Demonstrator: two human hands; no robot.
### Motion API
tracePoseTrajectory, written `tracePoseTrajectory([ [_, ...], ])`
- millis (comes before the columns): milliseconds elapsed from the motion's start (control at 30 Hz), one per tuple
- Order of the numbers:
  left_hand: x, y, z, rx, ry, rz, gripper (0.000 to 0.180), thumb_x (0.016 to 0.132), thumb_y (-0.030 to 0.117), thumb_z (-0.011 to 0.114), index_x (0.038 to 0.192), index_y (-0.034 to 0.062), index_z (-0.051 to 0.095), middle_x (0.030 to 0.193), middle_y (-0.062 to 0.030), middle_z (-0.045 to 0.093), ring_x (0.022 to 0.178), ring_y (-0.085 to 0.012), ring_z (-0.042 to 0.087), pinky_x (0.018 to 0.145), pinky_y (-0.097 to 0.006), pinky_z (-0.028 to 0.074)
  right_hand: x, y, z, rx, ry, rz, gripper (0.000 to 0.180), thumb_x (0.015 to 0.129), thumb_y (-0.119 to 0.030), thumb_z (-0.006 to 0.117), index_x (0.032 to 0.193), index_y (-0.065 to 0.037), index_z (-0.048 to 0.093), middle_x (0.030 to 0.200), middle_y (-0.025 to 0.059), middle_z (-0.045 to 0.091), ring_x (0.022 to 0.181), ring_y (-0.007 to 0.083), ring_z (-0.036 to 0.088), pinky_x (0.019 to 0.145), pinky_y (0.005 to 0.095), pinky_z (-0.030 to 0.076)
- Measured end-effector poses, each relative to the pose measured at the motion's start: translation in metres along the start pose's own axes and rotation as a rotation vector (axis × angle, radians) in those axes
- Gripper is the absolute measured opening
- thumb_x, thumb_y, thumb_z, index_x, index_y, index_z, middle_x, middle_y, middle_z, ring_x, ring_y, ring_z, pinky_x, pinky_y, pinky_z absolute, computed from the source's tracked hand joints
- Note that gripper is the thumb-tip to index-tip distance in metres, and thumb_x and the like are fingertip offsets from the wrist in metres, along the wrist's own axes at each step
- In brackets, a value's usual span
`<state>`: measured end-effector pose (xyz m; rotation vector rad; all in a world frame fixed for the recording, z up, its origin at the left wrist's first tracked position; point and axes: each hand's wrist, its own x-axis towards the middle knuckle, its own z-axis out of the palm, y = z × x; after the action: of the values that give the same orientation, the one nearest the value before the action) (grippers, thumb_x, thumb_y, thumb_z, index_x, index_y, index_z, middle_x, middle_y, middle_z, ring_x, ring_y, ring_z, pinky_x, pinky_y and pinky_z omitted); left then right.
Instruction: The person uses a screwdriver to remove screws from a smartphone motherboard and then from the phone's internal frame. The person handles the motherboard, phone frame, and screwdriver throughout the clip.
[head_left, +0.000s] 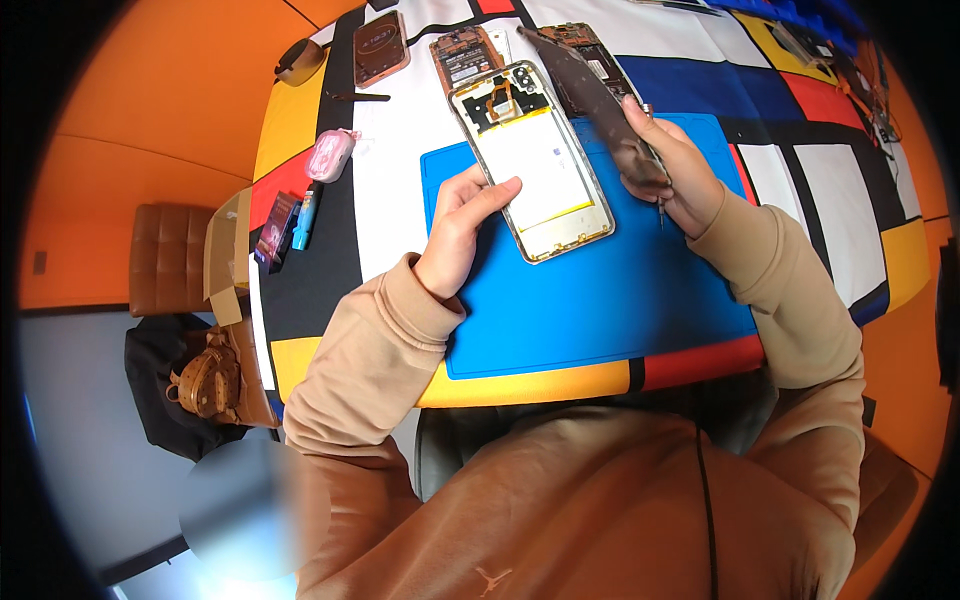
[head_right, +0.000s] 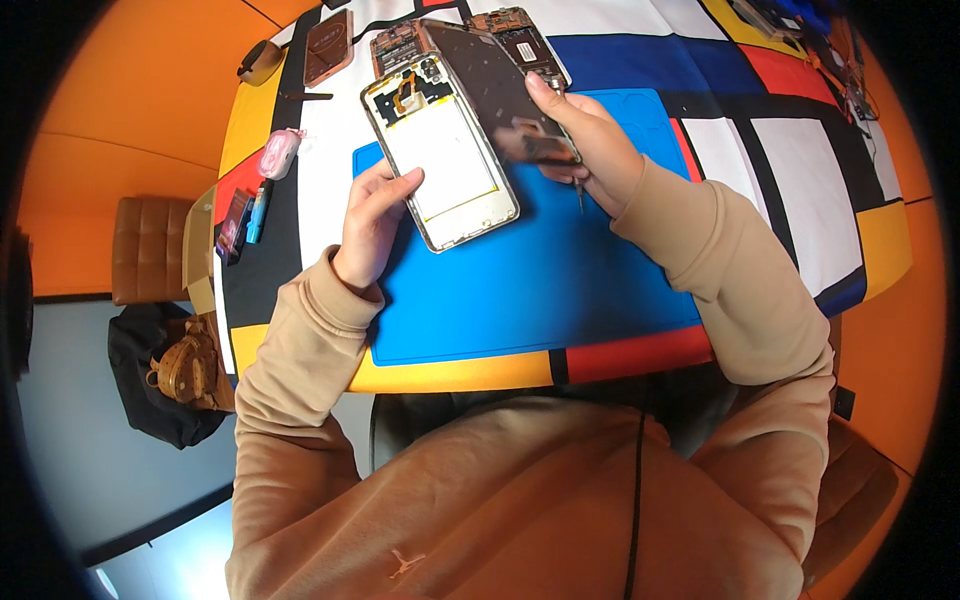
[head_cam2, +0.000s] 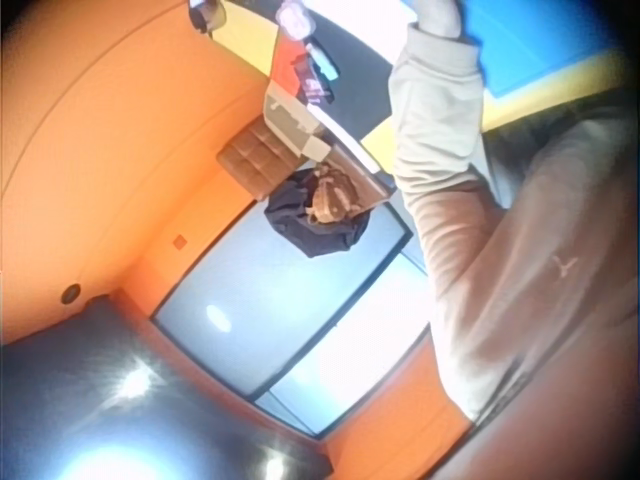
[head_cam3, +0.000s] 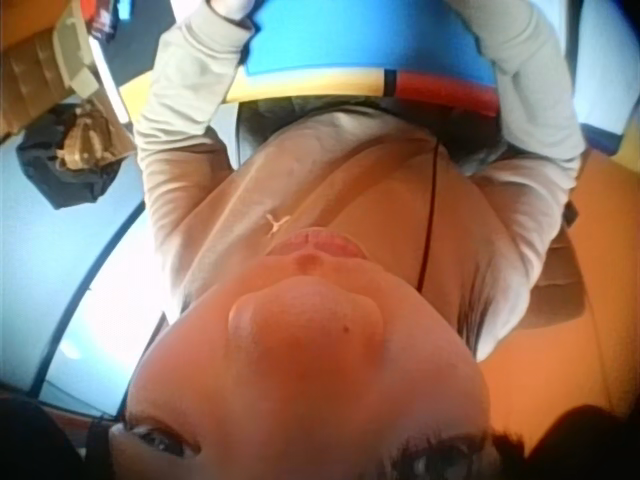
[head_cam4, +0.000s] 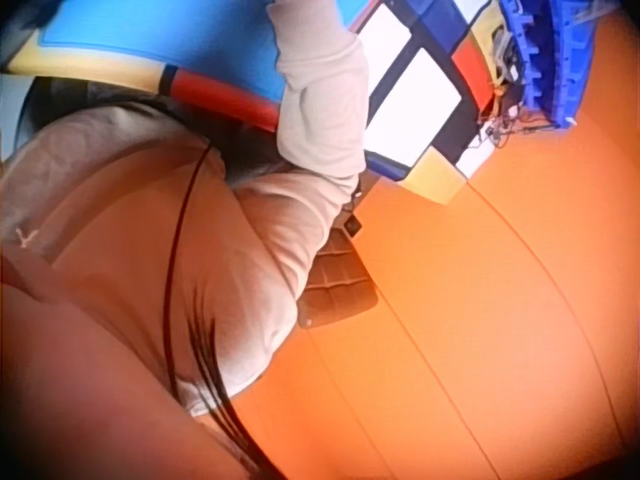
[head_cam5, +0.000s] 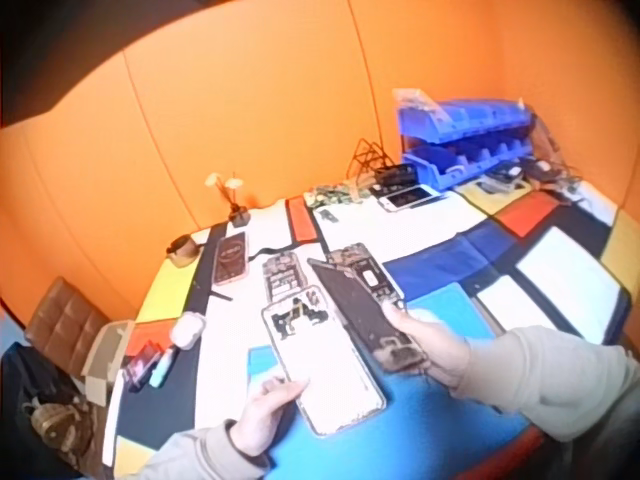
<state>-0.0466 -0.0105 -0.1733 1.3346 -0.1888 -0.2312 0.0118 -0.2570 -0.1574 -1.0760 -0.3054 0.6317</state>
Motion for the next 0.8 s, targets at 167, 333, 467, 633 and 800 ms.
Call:
tracePoseTrajectory([
  [167, 0.0, 0.0, 0.001, 0.045, -0.011, 0.033, 0.037, 0.097, 0.022, 0.056, 0.124, -0.0038, 0.06, 0.116, -0.0108, 0.068, 0.105, -0.0156, 0.062, 0.096, -0.029, 0.043, 0.002, 0.006, -0.018, 0.246, -0.245, -0.013, 0.034, 0.11, -0.033, 0.032, 0.082, -0.019, 0.043, 0.056, -0.0081, 0.039, 0.04, 0.0019, 0.027, 0.044, 0.0193, 0.026],
  [333, -0.001, 0.001, -0.002, -0.009, -0.039, 0.005, 0.039, 0.097, 0.019, 0.057, 0.127, -0.0055, 0.059, 0.122, -0.0113, 0.066, 0.11, -0.0157, 0.06, 0.1, -0.028, 0.04, 0.0, 0.009, -0.024, 0.321, -0.366, -0.012, 0.034, 0.11, -0.034, 0.033, 0.079, -0.021, 0.043, 0.055, -0.009, 0.038, 0.041, 0.0015, 0.027, 0.045, 0.0197, 0.026],
  [467, 0.0, 0.001, -0.003, -0.009, -0.027, 0.0, 0.041, 0.099, 0.022, 0.056, 0.13, -0.0048, 0.057, 0.125, -0.012, 0.065, 0.114, -0.0165, 0.059, 0.102, -0.029, 0.039, 0.001, 0.012, -0.025, 0.429, -0.473, -0.021, 0.034, 0.107, -0.036, 0.04, 0.078, -0.021, 0.042, 0.053, -0.0065, 0.039, 0.04, 0.0042, 0.03, 0.047, 0.0209, 0.031],
  [633, -0.002, 0.0, -0.001, -0.014, 0.014, -0.004, 0.044, 0.101, 0.024, 0.054, 0.134, -0.0046, 0.053, 0.13, -0.0127, 0.062, 0.119, -0.0177, 0.057, 0.105, -0.03, 0.037, 0.003, 0.015, -0.026, 0.513, -0.591, -0.005, 0.036, 0.105, -0.039, 0.046, 0.074, -0.02, 0.041, 0.052, -0.0045, 0.042, 0.041, 0.0062, 0.035, 0.049, 0.0224, 0.032],
  [800, -0.002, 0.0, -0.003, 0.012, 0.021, 0.008, 0.044, 0.1, 0.024, 0.054, 0.134, -0.0046, 0.053, 0.129, -0.0121, 0.063, 0.118, -0.0173, 0.058, 0.105, -0.03, 0.037, 0.004, 0.011, -0.028, 0.51, -0.685, 0.05, 0.043, 0.1, -0.048, 0.048, 0.069, -0.019, 0.043, 0.052, -0.0027, 0.041, 0.041, 0.0078, 0.034, 0.053, 0.0244, 0.032],
])
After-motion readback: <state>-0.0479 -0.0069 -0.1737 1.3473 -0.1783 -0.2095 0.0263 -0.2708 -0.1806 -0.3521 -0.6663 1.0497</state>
